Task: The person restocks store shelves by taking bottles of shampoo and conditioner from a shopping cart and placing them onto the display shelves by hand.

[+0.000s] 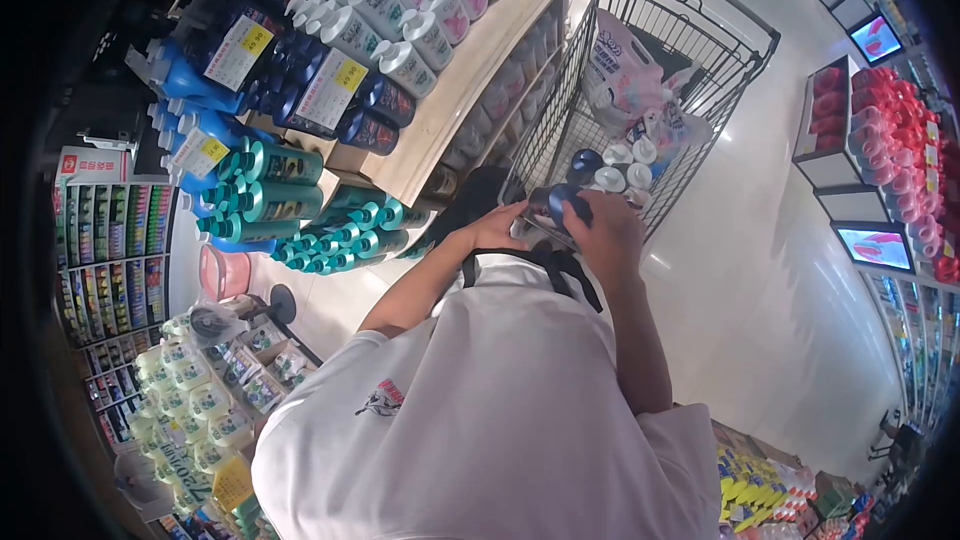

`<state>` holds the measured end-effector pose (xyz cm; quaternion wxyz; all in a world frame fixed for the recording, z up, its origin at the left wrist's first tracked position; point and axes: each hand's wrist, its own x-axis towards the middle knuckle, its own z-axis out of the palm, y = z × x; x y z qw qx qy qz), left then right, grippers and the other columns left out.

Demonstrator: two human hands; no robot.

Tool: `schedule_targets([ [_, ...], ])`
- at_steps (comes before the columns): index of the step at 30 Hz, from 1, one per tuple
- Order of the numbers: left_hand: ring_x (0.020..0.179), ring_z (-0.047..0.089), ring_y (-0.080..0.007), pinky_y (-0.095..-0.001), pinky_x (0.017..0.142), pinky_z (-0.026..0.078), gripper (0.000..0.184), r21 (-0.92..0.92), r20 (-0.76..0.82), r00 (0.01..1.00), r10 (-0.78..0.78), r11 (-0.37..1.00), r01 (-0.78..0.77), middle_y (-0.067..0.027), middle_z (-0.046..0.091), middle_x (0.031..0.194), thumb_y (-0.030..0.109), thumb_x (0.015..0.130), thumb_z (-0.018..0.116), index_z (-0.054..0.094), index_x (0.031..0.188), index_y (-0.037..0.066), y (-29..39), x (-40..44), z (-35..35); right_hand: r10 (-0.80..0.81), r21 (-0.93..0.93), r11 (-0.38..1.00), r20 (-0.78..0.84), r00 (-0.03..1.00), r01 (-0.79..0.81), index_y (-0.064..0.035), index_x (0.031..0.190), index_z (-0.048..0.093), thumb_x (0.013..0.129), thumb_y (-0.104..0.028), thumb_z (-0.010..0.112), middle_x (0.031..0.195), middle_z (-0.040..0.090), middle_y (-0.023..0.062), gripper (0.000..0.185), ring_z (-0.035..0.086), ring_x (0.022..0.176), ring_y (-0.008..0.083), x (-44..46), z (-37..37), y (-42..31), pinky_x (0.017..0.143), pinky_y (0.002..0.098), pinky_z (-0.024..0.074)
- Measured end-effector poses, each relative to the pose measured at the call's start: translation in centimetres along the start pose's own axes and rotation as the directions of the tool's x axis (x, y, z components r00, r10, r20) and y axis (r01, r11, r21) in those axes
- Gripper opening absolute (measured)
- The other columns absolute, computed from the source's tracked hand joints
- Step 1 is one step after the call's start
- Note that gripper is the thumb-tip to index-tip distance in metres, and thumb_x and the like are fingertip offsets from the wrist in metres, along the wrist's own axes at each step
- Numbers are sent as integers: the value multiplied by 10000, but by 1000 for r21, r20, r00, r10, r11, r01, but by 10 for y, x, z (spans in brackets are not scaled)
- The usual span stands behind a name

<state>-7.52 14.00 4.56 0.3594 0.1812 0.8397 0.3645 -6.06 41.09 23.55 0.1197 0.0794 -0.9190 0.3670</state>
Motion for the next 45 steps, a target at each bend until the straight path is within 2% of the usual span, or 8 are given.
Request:
schedule_targets([
  [2, 1549, 374, -374, -419, 1273, 298, 1209, -293, -65, 994, 89, 951, -104, -275, 367, 1661, 383, 769, 907, 203, 1671, -7, 6, -4, -3, -15, 39, 999, 6, 1000, 15, -59, 1012, 759, 861, -256, 849, 791, 675, 89, 264, 626, 607, 226, 5, 2, -1, 591, 379, 503],
  [8, 1367, 558, -341, -393, 1160, 437, 1032, -426, -397, 913, 96, 862, -275, -204, 565, 1462, 299, 709, 967, 421, 1549, 54, 38, -14, -12, 30, 109, 993, 117, 993, -43, -53, 1010, 767, 861, -290, 823, 818, 714, 121, 286, 690, 710, 279, 16, 12, -15, 664, 401, 542],
  [15, 1209, 634, -300, -388, 1063, 489, 937, -305, -243, 960, 136, 929, -209, -172, 638, 1312, 255, 659, 996, 512, 1435, 49, 68, -34, -52, 57, 250, 964, 151, 987, -94, -30, 1004, 757, 863, -255, 815, 831, 718, 121, 271, 684, 720, 287, 33, 35, -35, 675, 393, 532],
  [24, 1193, 633, -171, -351, 1080, 503, 884, -692, -147, 983, 112, 698, -183, -84, 673, 1290, 123, 706, 976, 501, 1446, 28, 84, -45, -59, 362, 315, 867, 134, 923, -386, -26, 1073, 759, 888, -196, 815, 780, 627, 63, 257, 611, 700, 214, 63, 48, -56, 722, 341, 529],
  [27, 1135, 641, -144, -337, 1013, 537, 979, -738, -172, 980, 101, 646, -196, -63, 672, 1257, 90, 718, 960, 433, 1544, 65, 82, -46, -59, 225, 376, 903, 1, 974, -209, -31, 1206, 719, 906, -182, 801, 924, 609, 62, 346, 583, 786, 200, 59, 69, -39, 824, 322, 528],
  [33, 1015, 687, -154, -335, 800, 652, 781, -832, -198, 980, 6, 528, -171, -67, 665, 1136, -18, 824, 849, 439, 1488, 25, 93, -57, -71, 353, 740, 582, 142, 925, -336, -32, 1524, 456, 987, -182, 736, 1342, 583, 147, 624, 623, 1145, 215, 36, 105, -23, 1018, 333, 500],
  [37, 1080, 670, -124, -309, 959, 572, 623, -820, -269, 961, 60, 509, -261, -59, 687, 1204, 63, 909, 806, 497, 1449, 36, 91, -54, -72, 428, 769, 398, 327, 842, -501, 0, 1541, 410, 1042, -248, 678, 1390, 590, 169, 618, 613, 1221, 205, 16, 119, -15, 1039, 348, 498],
  [45, 957, 670, -86, -260, 836, 553, 356, -816, -256, 965, -58, 548, -184, -57, 713, 1095, 256, 1004, 751, 615, 1221, 10, 82, -56, -70, 514, 768, 221, 432, 741, -601, -2, 1402, 538, 1067, -320, 638, 1234, 671, 99, 473, 652, 1097, 167, 15, 131, -8, 968, 323, 516],
])
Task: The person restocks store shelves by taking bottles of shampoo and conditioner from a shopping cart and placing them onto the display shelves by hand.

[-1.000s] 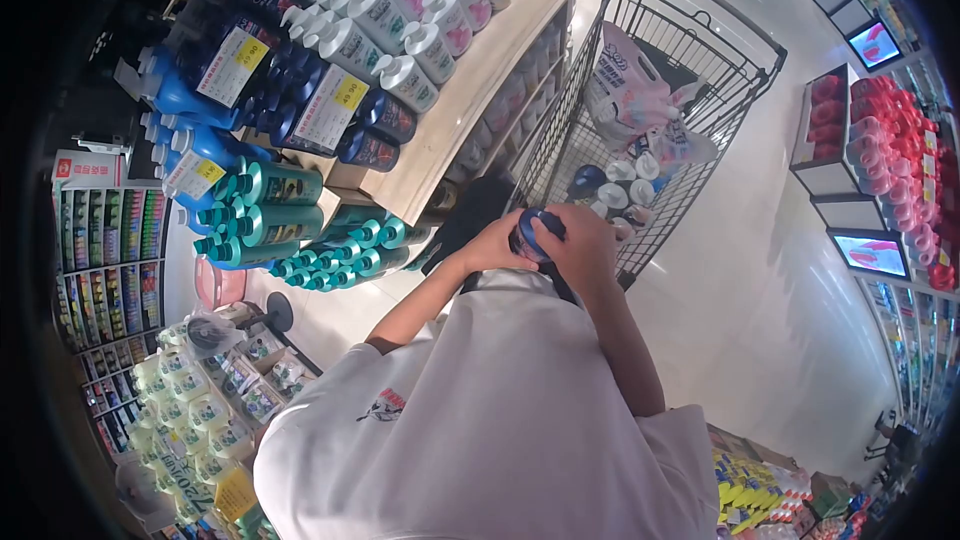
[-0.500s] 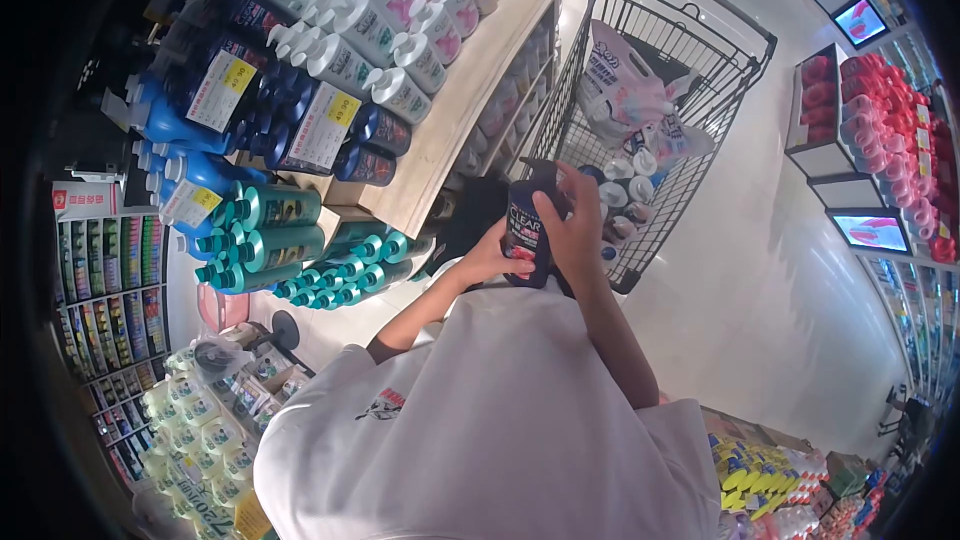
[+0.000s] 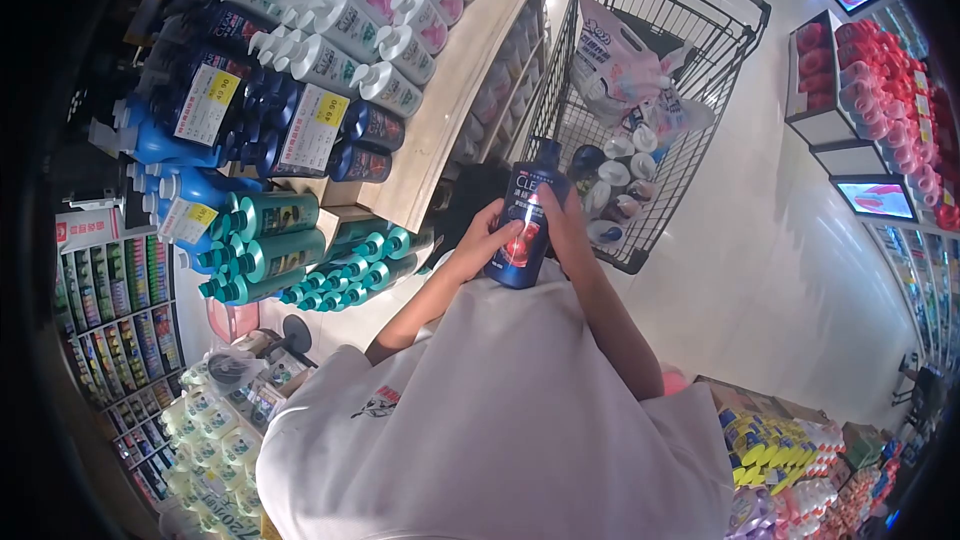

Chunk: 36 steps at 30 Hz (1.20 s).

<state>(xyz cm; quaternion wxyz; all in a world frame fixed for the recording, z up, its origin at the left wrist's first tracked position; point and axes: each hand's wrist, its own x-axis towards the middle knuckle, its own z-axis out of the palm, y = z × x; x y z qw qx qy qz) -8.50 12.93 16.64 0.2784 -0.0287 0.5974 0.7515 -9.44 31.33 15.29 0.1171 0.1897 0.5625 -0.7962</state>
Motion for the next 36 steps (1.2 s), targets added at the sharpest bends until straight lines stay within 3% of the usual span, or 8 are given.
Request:
schedule_targets([
  [7, 899, 668, -83, -252, 791, 544, 384, 58, -72, 992, -105, 992, 109, -53, 719, 1011, 276, 995, 767, 619, 1218, 0, 12, -3, -8, 135, 164, 977, 5, 991, -134, -12, 1356, 582, 1063, -332, 648, 1186, 686, 75, 439, 660, 1055, 154, 2, 11, -6, 933, 314, 522],
  [11, 893, 727, -155, -298, 802, 566, 608, 187, -61, 997, 41, 982, -28, -92, 747, 998, 338, 897, 857, 572, 1324, 11, 19, -15, -7, 64, -63, 996, 94, 994, -58, -12, 1398, 541, 966, -288, 778, 1220, 689, 92, 564, 663, 1120, 179, 6, 8, -5, 989, 339, 520],
  [15, 971, 768, -351, -412, 849, 593, 874, 642, -86, 981, 172, 763, -77, -194, 760, 1108, 313, 754, 930, 482, 1454, 45, 41, -31, -9, -84, -315, 929, 333, 939, 195, 0, 1499, 443, 834, -246, 893, 1335, 650, 147, 839, 610, 1287, 238, -8, 11, -39, 1104, 383, 471],
  [18, 1031, 747, -383, -432, 885, 585, 859, 718, -187, 932, 311, 691, -87, -211, 736, 1191, 232, 747, 917, 490, 1464, 31, 31, -35, -11, -116, -463, 832, 392, 913, 305, -3, 1565, 363, 793, -254, 918, 1447, 576, 200, 983, 555, 1379, 288, -26, 27, -61, 1162, 407, 428],
  [25, 1285, 575, -384, -469, 1128, 424, 830, 823, -328, 673, 662, 551, -140, -155, 657, 1339, 128, 670, 916, 568, 1418, 40, 18, -34, -44, -203, -344, 839, 521, 829, 422, -42, 1601, 383, 876, -90, 834, 1550, 528, 183, 855, 553, 1404, 281, -33, 59, -52, 1197, 420, 421],
  [28, 1223, 605, -391, -463, 1061, 473, 716, 693, -592, 560, 580, 721, -14, -201, 648, 1288, 151, 715, 932, 607, 1338, 10, 8, -27, -76, -223, -256, 872, 549, 805, 416, -42, 1608, 378, 887, -130, 835, 1549, 536, 165, 858, 561, 1395, 289, -33, 63, -37, 1186, 438, 430],
  [30, 1052, 687, -302, -392, 976, 503, 567, 594, -666, 517, 538, 801, -68, -161, 686, 1188, 154, 771, 934, 650, 1231, -15, 1, -19, -106, -168, -279, 888, 540, 825, 364, -50, 1573, 445, 931, -125, 792, 1517, 574, 158, 734, 581, 1369, 280, -36, 61, -33, 1174, 437, 434],
  [36, 1067, 689, -279, -390, 999, 503, 628, 622, -746, 259, 613, 781, -59, -144, 725, 1168, 186, 745, 959, 650, 1255, -14, -13, -4, -167, -17, -335, 928, 403, 915, 164, -64, 1506, 543, 990, -159, 736, 1417, 652, 147, 560, 636, 1290, 274, -14, 18, 15, 1113, 410, 482],
])
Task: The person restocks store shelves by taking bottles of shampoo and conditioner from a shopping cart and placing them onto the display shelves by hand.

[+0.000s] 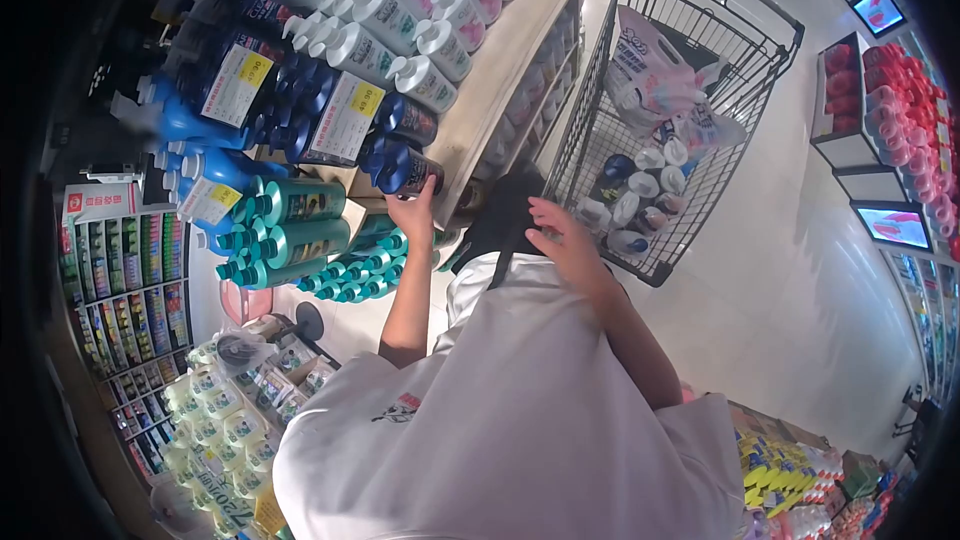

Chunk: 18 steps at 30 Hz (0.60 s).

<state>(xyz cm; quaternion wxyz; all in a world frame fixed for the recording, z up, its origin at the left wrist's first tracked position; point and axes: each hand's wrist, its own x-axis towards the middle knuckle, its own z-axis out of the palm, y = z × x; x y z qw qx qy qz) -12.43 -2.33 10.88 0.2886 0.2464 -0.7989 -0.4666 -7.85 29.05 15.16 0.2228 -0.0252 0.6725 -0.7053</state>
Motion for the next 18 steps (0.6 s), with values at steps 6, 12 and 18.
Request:
schedule_targets([
  [6, 1091, 689, -301, -400, 1018, 500, 648, -42, -22, 1000, 0, 999, -1, -159, 722, 1198, 197, 737, 959, 656, 1267, -18, -46, 15, 5, 133, -188, 968, -180, 975, -167, -43, 1422, 608, 996, -261, 734, 1276, 720, 170, 495, 703, 1154, 284, 2, -59, 95, 1008, 390, 539],
  [12, 1101, 693, -284, -390, 1021, 505, 687, 102, -81, 997, 3, 995, 5, -170, 716, 1240, 181, 726, 971, 641, 1288, -38, -48, 10, 9, 183, -705, 640, -249, 951, -307, -82, 1339, 667, 1010, -376, 675, 1192, 731, 153, 441, 714, 1073, 329, -31, -99, 173, 994, 437, 546],
  [18, 1033, 717, -272, -393, 978, 535, 662, 55, -60, 995, -77, 995, 81, -157, 744, 1187, 159, 719, 979, 653, 1257, -48, -57, 5, 14, -194, -966, 242, -140, 971, -91, -122, 1262, 681, 1024, -468, 610, 1073, 727, 145, 426, 711, 1045, 351, -80, -114, 208, 967, 463, 552],
])
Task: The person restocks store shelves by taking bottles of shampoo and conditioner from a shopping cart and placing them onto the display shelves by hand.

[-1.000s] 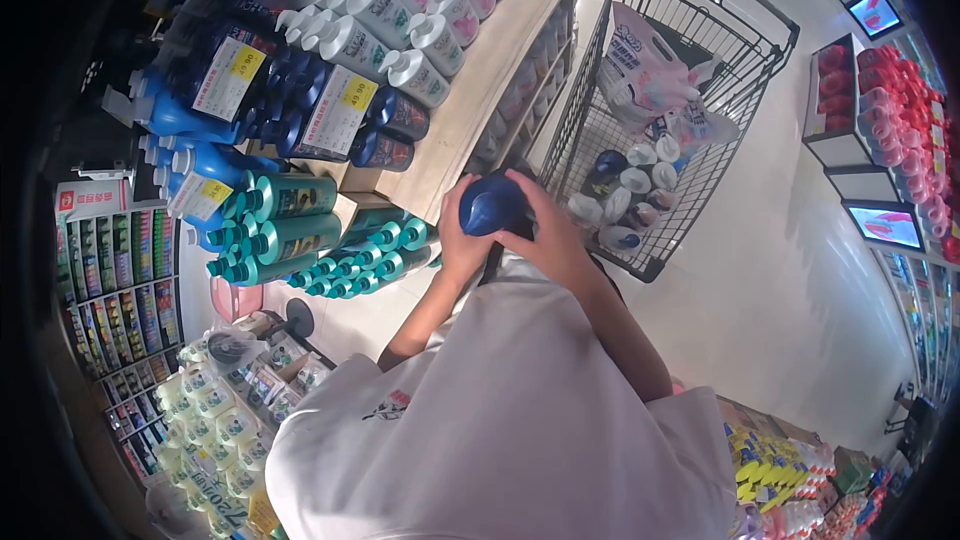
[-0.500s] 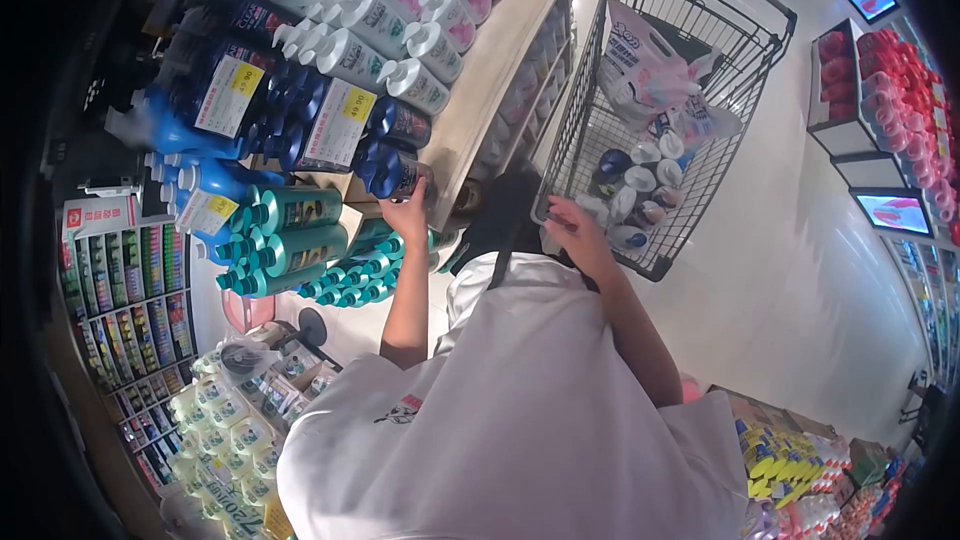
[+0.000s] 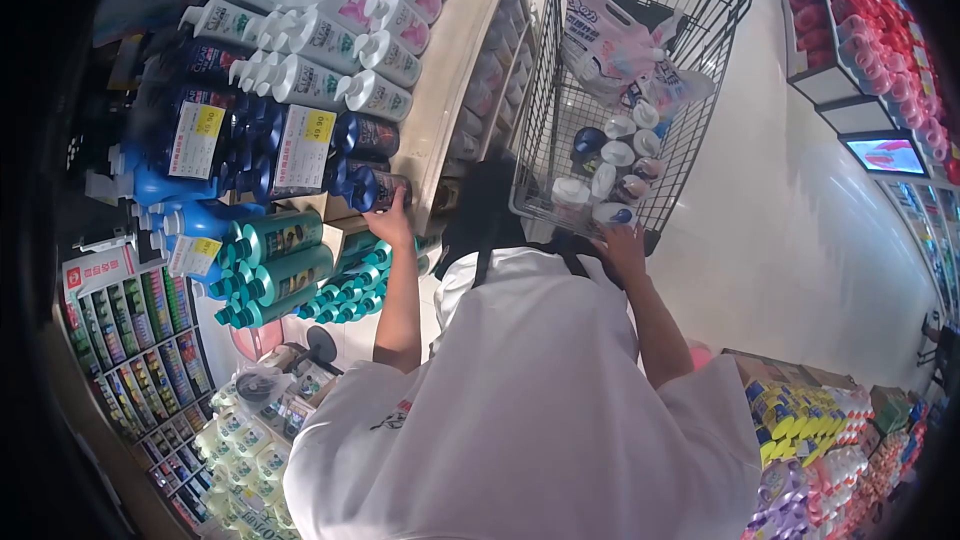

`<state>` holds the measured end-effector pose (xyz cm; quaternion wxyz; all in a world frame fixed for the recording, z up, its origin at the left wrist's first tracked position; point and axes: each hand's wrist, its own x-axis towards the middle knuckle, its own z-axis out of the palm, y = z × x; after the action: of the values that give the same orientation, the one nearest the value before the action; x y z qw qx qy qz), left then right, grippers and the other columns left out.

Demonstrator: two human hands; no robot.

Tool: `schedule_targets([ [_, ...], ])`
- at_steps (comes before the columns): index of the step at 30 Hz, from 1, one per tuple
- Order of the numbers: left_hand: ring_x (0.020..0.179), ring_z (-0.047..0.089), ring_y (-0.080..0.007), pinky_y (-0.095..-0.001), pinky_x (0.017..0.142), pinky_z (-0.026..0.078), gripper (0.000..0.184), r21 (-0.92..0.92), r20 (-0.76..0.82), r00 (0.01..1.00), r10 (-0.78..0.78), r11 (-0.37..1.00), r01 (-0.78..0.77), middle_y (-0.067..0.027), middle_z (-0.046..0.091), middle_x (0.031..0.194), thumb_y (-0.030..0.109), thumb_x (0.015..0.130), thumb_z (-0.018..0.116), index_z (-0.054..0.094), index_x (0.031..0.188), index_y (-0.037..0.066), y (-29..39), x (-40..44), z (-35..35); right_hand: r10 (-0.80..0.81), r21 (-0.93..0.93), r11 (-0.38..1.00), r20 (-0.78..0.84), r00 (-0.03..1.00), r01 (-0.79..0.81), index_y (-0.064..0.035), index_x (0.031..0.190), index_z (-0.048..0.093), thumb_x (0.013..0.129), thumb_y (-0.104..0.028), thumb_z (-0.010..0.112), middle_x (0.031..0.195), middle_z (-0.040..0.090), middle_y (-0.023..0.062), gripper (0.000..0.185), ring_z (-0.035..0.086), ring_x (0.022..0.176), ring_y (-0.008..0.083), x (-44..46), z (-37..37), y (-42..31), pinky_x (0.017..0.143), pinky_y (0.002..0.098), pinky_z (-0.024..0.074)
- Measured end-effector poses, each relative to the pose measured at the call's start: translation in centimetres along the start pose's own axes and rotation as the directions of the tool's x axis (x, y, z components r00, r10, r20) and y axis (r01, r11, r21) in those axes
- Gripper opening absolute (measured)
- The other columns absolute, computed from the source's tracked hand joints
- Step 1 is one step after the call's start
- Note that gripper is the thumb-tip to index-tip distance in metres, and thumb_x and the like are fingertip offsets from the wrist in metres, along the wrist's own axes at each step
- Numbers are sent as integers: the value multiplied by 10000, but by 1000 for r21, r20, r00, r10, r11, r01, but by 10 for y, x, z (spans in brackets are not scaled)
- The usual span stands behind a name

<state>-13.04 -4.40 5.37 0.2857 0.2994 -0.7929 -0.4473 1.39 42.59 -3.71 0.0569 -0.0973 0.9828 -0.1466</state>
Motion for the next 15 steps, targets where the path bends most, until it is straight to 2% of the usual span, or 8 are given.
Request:
schedule_targets([
  [1, 1025, 719, -263, -390, 969, 540, 648, -19, 1, 1000, 8, 1000, -8, -155, 745, 1183, 151, 724, 976, 654, 1249, -51, -7, 1, 2, -61, -30, 998, -37, 997, 60, -128, 1257, 679, 1026, -477, 602, 1057, 726, 148, 425, 711, 1045, 353, -1, 0, 4, 956, 464, 554],
  [4, 1030, 718, -226, -370, 959, 550, 596, -56, 8, 1000, -6, 998, 7, -153, 739, 1191, 113, 755, 958, 647, 1232, -64, -9, 0, 3, 69, 113, 987, 334, 940, -113, -137, 1244, 680, 1024, -512, 588, 1070, 722, 157, 444, 705, 1042, 383, 10, 3, 6, 910, 492, 559],
  [9, 1035, 716, -217, -362, 969, 548, 602, -193, 75, 997, 16, 981, -1, -148, 735, 1203, 100, 769, 950, 633, 1252, -69, -14, 3, 2, 76, 202, 964, 421, 904, -175, -122, 1199, 693, 1014, -546, 601, 1084, 730, 179, 472, 704, 1010, 415, 27, 6, 3, 854, 524, 557],
  [12, 1039, 714, -211, -360, 972, 547, 601, -74, 99, 994, -37, 996, 45, -142, 732, 1213, 98, 775, 947, 632, 1257, -72, -14, 0, -3, 46, 287, 941, 422, 905, -182, -113, 1174, 708, 1000, -576, 614, 1079, 736, 189, 503, 703, 996, 420, 37, 1, 2, 842, 527, 553],
  [15, 982, 739, -234, -378, 935, 561, 554, -48, 76, 997, 31, 998, -27, -165, 764, 1134, 165, 784, 946, 677, 1207, -69, -17, 2, -2, 43, 343, 914, 453, 891, -218, -102, 1134, 725, 981, -601, 629, 1047, 739, 191, 530, 701, 987, 422, 43, -8, 1, 841, 523, 548],
])
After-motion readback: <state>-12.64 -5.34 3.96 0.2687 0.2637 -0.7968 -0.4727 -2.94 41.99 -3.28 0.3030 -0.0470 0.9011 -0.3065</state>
